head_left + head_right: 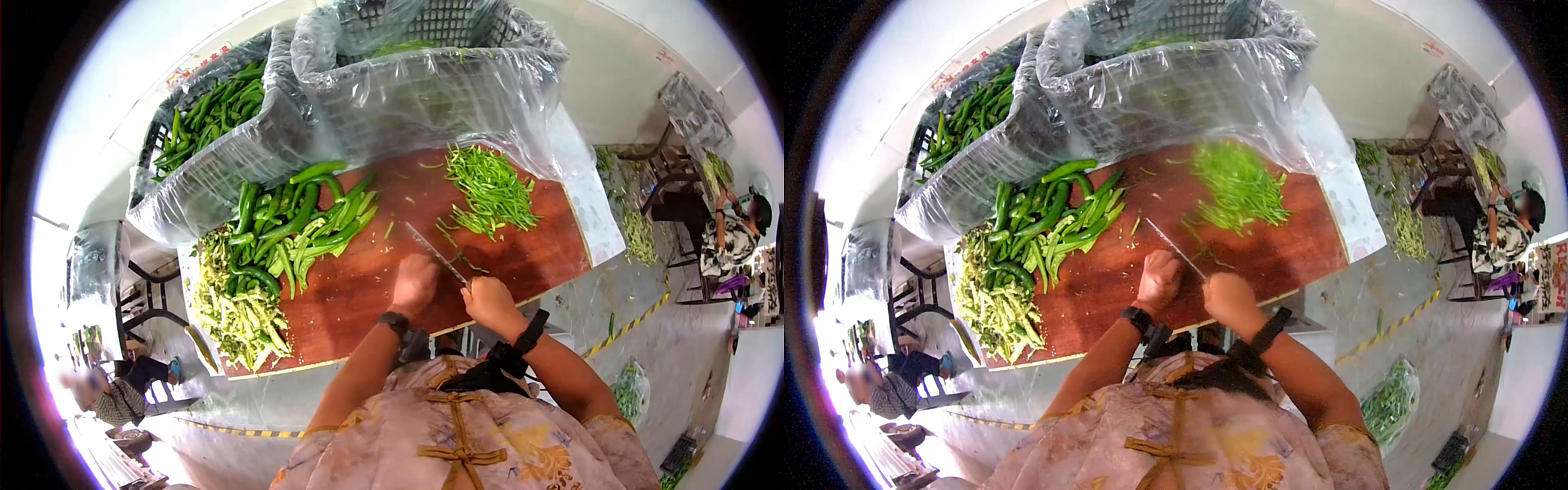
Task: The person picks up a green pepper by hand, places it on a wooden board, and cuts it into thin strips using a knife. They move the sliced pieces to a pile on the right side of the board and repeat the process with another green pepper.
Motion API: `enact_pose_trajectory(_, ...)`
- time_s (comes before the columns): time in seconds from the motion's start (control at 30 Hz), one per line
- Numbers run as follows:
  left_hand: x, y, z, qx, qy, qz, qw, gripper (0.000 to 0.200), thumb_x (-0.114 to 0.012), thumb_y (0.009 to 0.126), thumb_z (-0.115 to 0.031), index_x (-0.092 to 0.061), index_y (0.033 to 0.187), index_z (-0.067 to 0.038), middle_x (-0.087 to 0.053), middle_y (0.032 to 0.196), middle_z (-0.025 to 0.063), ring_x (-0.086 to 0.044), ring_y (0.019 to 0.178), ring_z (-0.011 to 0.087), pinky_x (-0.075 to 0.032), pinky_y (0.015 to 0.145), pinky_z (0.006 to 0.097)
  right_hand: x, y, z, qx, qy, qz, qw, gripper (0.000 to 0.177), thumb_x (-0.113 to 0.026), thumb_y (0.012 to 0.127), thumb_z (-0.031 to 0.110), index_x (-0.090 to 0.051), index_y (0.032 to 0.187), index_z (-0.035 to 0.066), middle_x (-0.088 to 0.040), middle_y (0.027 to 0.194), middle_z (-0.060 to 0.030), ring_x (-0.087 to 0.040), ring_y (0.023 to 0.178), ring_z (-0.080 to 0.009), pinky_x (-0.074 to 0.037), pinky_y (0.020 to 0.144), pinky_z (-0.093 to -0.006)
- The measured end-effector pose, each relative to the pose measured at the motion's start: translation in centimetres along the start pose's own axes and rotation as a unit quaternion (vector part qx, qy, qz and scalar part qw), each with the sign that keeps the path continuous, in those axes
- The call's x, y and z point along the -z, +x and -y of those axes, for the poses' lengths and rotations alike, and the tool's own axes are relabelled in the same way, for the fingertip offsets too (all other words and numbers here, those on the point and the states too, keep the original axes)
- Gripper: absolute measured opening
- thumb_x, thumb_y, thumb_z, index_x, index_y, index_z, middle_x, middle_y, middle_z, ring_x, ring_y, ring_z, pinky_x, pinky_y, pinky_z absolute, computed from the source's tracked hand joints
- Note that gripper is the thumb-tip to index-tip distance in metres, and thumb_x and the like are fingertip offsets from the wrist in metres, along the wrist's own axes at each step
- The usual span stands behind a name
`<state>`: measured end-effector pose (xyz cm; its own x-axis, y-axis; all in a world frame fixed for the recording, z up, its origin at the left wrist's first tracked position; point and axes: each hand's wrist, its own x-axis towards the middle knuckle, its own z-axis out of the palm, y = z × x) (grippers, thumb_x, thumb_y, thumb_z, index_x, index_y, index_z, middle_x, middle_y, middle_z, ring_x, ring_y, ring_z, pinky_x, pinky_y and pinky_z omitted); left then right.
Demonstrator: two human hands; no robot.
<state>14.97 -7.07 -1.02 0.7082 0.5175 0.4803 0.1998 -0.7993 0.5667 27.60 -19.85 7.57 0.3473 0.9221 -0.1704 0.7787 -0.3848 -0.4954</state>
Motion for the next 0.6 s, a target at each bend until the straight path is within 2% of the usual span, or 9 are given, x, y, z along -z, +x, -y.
enact_pose_trajectory(0.1, -0.2, 0.1, 0.0, -0.003, -0.005, -0.013, 1.0, 0.008, -0.059, 0.07, -0.001, -0.058, 0.076, -0.005, -0.056, 0.082, 0.0106, -0.056, 0.087, 0.0313, -0.043, 0.078, 0.0405, 0.0, 0.7, 0.2, -0.02, 0.002, 0.03, 0.999, 0.025, -0.059, 0.082, 0.019, -0.061, 0.073, -0.004, -0.059, 0.069, -0.0247, -0.059, 0.07, -0.0433, -0.047, 0.065, -0.0509)
enact_pose_trajectory(0.17, -0.3, 0.4, -0.1, -0.039, 0.004, -0.062, 0.997, 0.009, -0.059, 0.068, -0.007, -0.05, 0.069, -0.007, -0.048, 0.072, 0.0107, -0.051, 0.074, 0.0312, -0.039, 0.065, 0.0414, -0.8, 1.7, 0.1, -0.017, -0.007, 0.028, 0.999, 0.025, -0.059, 0.082, 0.02, -0.061, 0.072, -0.003, -0.06, 0.069, -0.025, -0.059, 0.07, -0.0434, -0.047, 0.065, -0.0512)
enact_pose_trajectory(0.23, -0.2, 0.5, -0.2, -0.039, -0.003, -0.061, 0.997, 0.008, -0.059, 0.069, -0.006, -0.051, 0.069, -0.007, -0.048, 0.073, 0.0106, -0.051, 0.074, 0.031, -0.04, 0.066, 0.0411, -1.6, 2.8, 0.4, -0.013, -0.014, 0.023, 1.0, 0.026, -0.059, 0.082, 0.02, -0.061, 0.071, -0.003, -0.06, 0.07, -0.0254, -0.059, 0.07, -0.0436, -0.047, 0.065, -0.0516)
enact_pose_trajectory(0.33, -0.3, 0.5, 0.1, -0.043, -0.005, -0.054, 0.998, 0.007, -0.059, 0.069, -0.006, -0.052, 0.071, -0.006, -0.05, 0.074, 0.0102, -0.051, 0.074, 0.0308, -0.04, 0.066, 0.0406, -2.5, 4.6, 1.3, 0.001, 0.008, -0.052, 0.999, 0.028, -0.059, 0.081, 0.023, -0.061, 0.068, -0.002, -0.06, 0.07, -0.0247, -0.059, 0.069, -0.0437, -0.047, 0.064, -0.052)
enact_pose_trajectory(0.43, 0.0, 0.5, -0.2, -0.045, -0.014, -0.049, 0.998, 0.005, -0.059, 0.07, -0.005, -0.055, 0.074, -0.006, -0.053, 0.078, 0.0097, -0.053, 0.076, 0.0309, -0.041, 0.068, 0.0403, -3.1, 5.3, -0.2, 0.005, 0.039, -0.088, 0.995, 0.028, -0.059, 0.081, 0.023, -0.06, 0.069, -0.002, -0.06, 0.069, -0.0241, -0.059, 0.068, -0.0433, -0.046, 0.062, -0.0521)
enact_pose_trajectory(0.5, 0.3, 0.7, -0.5, -0.048, -0.022, -0.054, 0.997, 0.006, -0.059, 0.071, -0.005, -0.057, 0.077, -0.006, -0.055, 0.081, 0.0095, -0.054, 0.078, 0.031, -0.042, 0.069, 0.0401, -2.7, 4.5, -0.7, -0.011, 0.027, -0.08, 0.996, 0.026, -0.06, 0.081, 0.022, -0.06, 0.07, -0.002, -0.059, 0.068, -0.0239, -0.058, 0.067, -0.043, -0.046, 0.061, -0.0518)
enact_pose_trajectory(0.57, 0.6, 0.3, -0.9, -0.015, -0.041, -0.05, 0.998, 0.009, -0.062, 0.075, -0.004, -0.064, 0.084, -0.007, -0.061, 0.09, 0.0099, -0.057, 0.088, 0.0307, -0.043, 0.079, 0.0403, -1.7, 3.1, -0.8, -0.016, 0.017, -0.076, 0.997, 0.024, -0.06, 0.081, 0.021, -0.06, 0.071, -0.001, -0.059, 0.067, -0.0235, -0.058, 0.065, -0.0431, -0.046, 0.061, -0.0509)
enact_pose_trajectory(0.6, 0.9, 0.1, -1.1, -0.015, -0.042, -0.049, 0.998, 0.009, -0.062, 0.075, -0.004, -0.064, 0.084, -0.007, -0.061, 0.09, 0.0099, -0.057, 0.088, 0.0307, -0.043, 0.079, 0.0403, -1.2, 2.5, -0.7, -0.005, 0.016, -0.066, 0.998, 0.024, -0.059, 0.082, 0.021, -0.06, 0.071, -0.001, -0.059, 0.067, -0.0231, -0.058, 0.066, -0.0429, -0.046, 0.061, -0.0502)
